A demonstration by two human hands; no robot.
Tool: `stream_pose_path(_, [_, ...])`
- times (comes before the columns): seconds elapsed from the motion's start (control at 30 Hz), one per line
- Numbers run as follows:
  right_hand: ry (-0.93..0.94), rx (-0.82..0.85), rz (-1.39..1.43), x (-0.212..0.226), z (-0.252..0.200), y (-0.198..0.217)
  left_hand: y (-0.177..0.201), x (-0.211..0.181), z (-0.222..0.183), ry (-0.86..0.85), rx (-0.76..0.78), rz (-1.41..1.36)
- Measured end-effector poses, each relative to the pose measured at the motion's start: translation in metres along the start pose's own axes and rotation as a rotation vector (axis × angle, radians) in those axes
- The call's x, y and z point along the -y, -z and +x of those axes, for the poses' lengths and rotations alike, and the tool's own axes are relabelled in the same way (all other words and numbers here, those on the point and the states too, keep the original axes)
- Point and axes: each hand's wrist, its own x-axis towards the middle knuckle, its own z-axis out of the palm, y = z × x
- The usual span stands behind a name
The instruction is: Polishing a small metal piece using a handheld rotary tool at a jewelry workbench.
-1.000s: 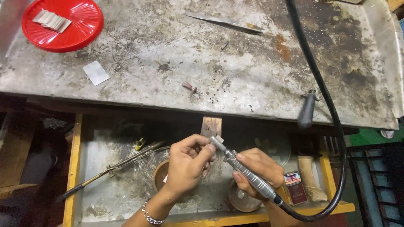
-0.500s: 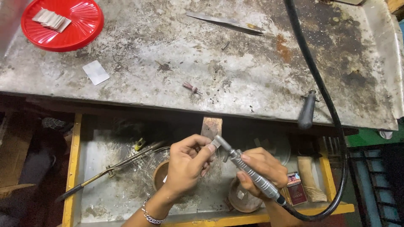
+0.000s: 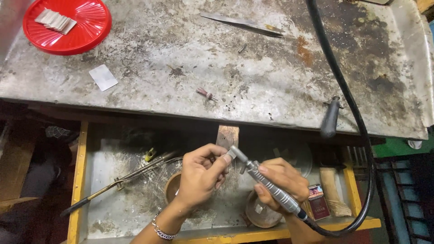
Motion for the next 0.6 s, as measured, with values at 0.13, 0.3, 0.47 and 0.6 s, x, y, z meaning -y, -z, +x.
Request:
stream_pose_path(0.13, [0.006,0.037,0.017,0.003,0.003,-0.003,0.0,0.001,0.0,-0.007,0.008,-0.002])
stream_pose_path(0.3, [-0.02,0.026,0.011,0.004,0.004,-0.005,0.0,0.001,-0.002,-0.014,0.016,-0.032])
stream_pose_path(0.47, [-0.02,-0.056,-0.022,-0.002,-0.002,0.001,0.001,0.002,-0.001,-0.041,0.011,-0.014])
stream_pose_path(0.6, [0.052,-0.015,0.014,-0.004,-0.006,-0.002,0.001,-0.001,-0.001,-0.043,0.047,-0.038])
